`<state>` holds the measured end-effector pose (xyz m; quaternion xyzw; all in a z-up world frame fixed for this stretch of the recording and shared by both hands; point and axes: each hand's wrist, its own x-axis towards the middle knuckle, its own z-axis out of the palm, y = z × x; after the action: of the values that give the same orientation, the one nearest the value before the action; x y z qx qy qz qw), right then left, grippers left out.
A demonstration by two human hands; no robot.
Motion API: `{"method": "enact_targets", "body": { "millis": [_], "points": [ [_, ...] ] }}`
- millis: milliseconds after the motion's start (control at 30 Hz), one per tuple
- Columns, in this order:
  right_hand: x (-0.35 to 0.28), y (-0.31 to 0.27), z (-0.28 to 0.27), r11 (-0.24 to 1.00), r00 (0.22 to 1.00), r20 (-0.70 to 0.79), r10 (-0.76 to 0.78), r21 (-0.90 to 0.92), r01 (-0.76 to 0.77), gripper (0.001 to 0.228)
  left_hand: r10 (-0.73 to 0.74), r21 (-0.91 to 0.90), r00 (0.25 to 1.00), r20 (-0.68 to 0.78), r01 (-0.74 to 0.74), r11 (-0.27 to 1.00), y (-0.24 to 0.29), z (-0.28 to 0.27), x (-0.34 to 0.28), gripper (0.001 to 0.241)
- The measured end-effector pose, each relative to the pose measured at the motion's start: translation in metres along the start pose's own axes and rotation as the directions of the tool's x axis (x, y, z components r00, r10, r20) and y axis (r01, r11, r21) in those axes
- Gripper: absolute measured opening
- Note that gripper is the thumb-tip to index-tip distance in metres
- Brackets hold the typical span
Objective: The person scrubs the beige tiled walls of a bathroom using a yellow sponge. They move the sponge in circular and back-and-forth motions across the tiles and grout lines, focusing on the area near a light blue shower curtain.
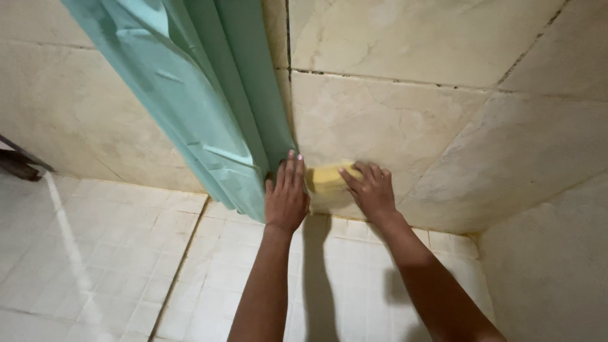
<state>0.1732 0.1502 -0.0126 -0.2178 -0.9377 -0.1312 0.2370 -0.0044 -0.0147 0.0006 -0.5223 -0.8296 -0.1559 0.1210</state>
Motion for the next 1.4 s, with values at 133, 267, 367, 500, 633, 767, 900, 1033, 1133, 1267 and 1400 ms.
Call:
{"method": "enact_targets", "body": {
  "millis": [133,267,367,500,633,767,900,1033,1133,1267,1400],
  "points": [
    [-0.021,0.013,0.009,0.999,0.998,0.065,0.012,0.051,-0.015,0.055,-0.011,0.002,1.000,0.023,0.011,1.000,-0.002,-0.004,-0.002,0.096],
    [-0.041,0.029,0.014,0.999,0.995,0.102,0.012,0.041,-0.016,0.040,-0.009,0.002,1.000,0.021,0.009,1.000,-0.002,-0.008,-0.004,0.096],
    [-0.055,0.036,0.011,0.999,0.981,0.185,0.050,-0.017,-0.048,0.038,0.013,0.010,1.000,0.001,-0.013,1.000,-0.003,-0.010,-0.006,0.094],
    [-0.073,0.051,0.016,0.996,0.965,0.249,0.081,-0.040,-0.073,0.036,0.006,0.000,1.000,-0.004,-0.006,1.000,-0.004,-0.001,-0.006,0.092],
    [-0.072,0.047,0.017,0.995,0.963,0.264,0.059,-0.098,-0.034,0.042,0.006,-0.001,1.000,-0.003,-0.006,1.000,-0.003,0.004,-0.006,0.091],
    [-0.057,0.037,0.017,0.999,0.985,0.169,0.024,-0.042,-0.017,0.036,0.008,0.034,0.997,0.071,-0.010,0.999,0.004,-0.002,-0.001,0.091],
    [-0.027,0.022,0.016,1.000,0.998,0.060,0.004,0.024,-0.006,0.038,0.001,-0.003,0.992,0.128,0.000,1.000,0.010,-0.003,0.004,0.091],
    [0.009,0.010,-0.019,0.999,0.998,-0.062,0.013,0.038,-0.010,0.043,0.003,-0.029,1.000,0.021,-0.003,1.000,0.010,0.007,0.007,0.089],
    [0.026,0.011,-0.046,0.994,0.987,-0.144,0.068,0.097,-0.054,0.054,-0.025,-0.046,1.000,0.017,0.026,0.999,0.012,0.009,0.009,0.088],
    [0.022,0.015,-0.049,0.995,0.978,-0.198,0.071,0.076,-0.056,0.060,-0.009,-0.053,0.995,-0.100,0.004,0.999,0.013,0.017,0.005,0.088],
    [-0.010,0.023,-0.006,0.999,0.995,-0.094,0.044,-0.009,-0.045,0.054,0.009,-0.059,0.998,-0.066,-0.012,0.998,0.018,0.019,0.005,0.087]
  ]
}}
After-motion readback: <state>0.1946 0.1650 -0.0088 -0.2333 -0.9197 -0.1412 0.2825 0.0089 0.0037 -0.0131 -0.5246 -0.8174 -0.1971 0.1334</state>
